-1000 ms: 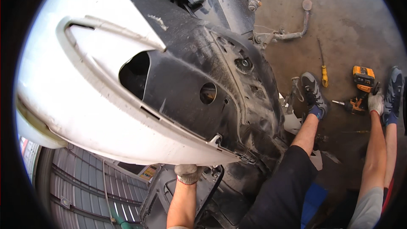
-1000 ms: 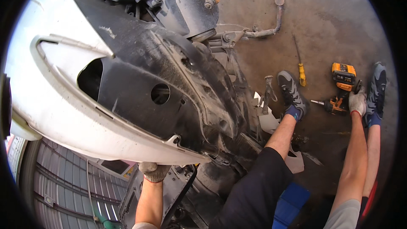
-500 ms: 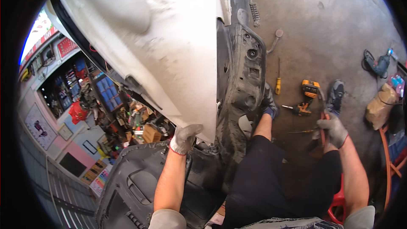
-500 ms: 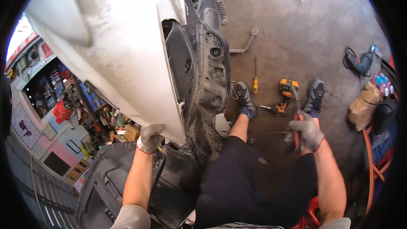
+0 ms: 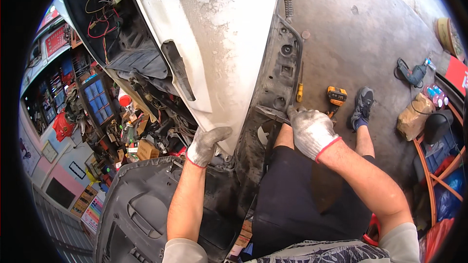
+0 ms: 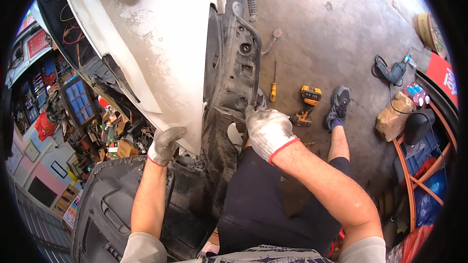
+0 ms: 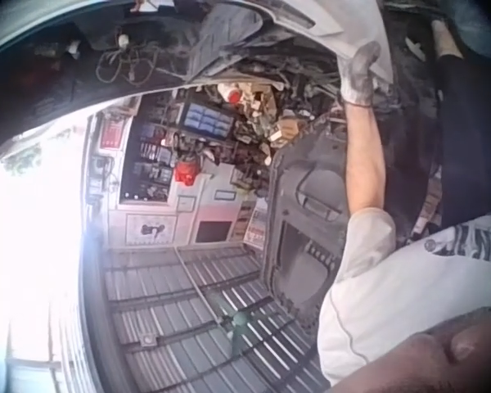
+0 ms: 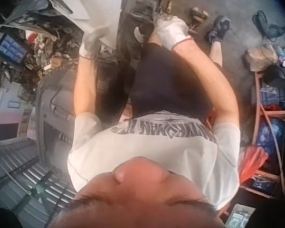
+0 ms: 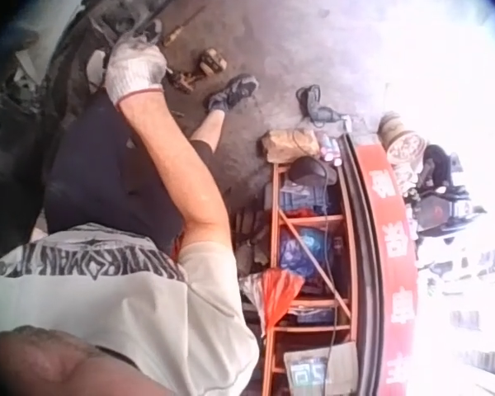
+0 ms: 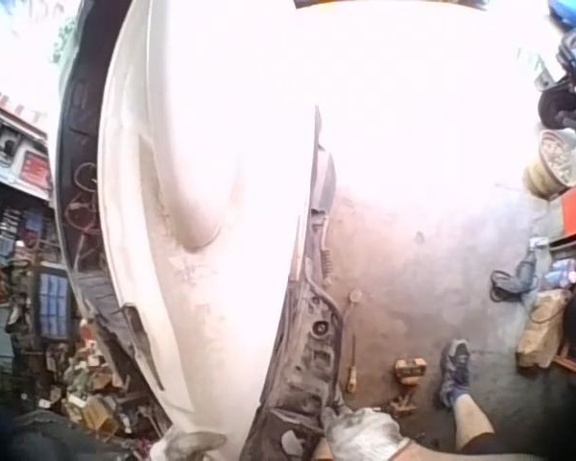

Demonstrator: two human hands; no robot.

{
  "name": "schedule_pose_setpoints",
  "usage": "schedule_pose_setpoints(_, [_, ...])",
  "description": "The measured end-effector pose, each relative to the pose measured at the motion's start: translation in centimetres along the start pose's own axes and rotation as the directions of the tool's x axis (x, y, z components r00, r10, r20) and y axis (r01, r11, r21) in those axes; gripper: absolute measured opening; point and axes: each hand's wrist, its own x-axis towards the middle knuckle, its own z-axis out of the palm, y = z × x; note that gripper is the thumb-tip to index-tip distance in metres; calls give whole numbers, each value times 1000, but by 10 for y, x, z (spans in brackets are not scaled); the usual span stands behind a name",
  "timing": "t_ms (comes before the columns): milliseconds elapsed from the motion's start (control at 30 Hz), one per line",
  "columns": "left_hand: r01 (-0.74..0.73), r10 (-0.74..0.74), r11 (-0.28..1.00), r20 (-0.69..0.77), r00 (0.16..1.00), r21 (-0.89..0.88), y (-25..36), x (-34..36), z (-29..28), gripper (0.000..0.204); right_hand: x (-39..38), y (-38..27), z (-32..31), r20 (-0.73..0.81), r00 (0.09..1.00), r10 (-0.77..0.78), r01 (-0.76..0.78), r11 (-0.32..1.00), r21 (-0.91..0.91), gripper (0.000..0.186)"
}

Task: Removing and adjusting parts of a motorcycle chassis using hand tools.

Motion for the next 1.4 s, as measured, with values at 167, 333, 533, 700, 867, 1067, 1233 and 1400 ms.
schedule_pose_setpoints(167, [-13,14,1000,64,998,-19,-12,5,-13,30,1,-6,5,-158,983,-95,87,995,-53,35])
schedule_pose_setpoints(333, [-112,108,991,48,993,69,-8,3,-5,26,5,-7,1,-63,997,-36,33,998,-51,36])
schedule_pose_setpoints(533, [-456,398,800,223,890,390,-32,9,-31,22,4,-6,1,-105,992,-64,60,997,-47,36])
schedule_pose_setpoints(700, [-220,209,969,102,973,113,-34,10,-31,19,4,-8,-1,-114,992,-57,59,998,11,34])
schedule_pose_setpoints(867, [-201,197,979,84,977,40,-33,11,-28,13,6,-7,-1,-112,992,-61,62,998,6,30])
schedule_pose_setpoints(1067, [-335,314,927,140,939,168,-33,12,-32,11,15,-8,4,-128,990,-64,65,998,5,27])
schedule_pose_setpoints(1233, [-72,80,990,62,995,-122,-17,7,-18,13,18,-9,7,-51,997,-50,50,999,-2,27])
schedule_pose_setpoints(1400, [-284,274,956,126,954,70,-28,7,-29,17,20,-11,7,-130,985,-110,110,994,-7,13])
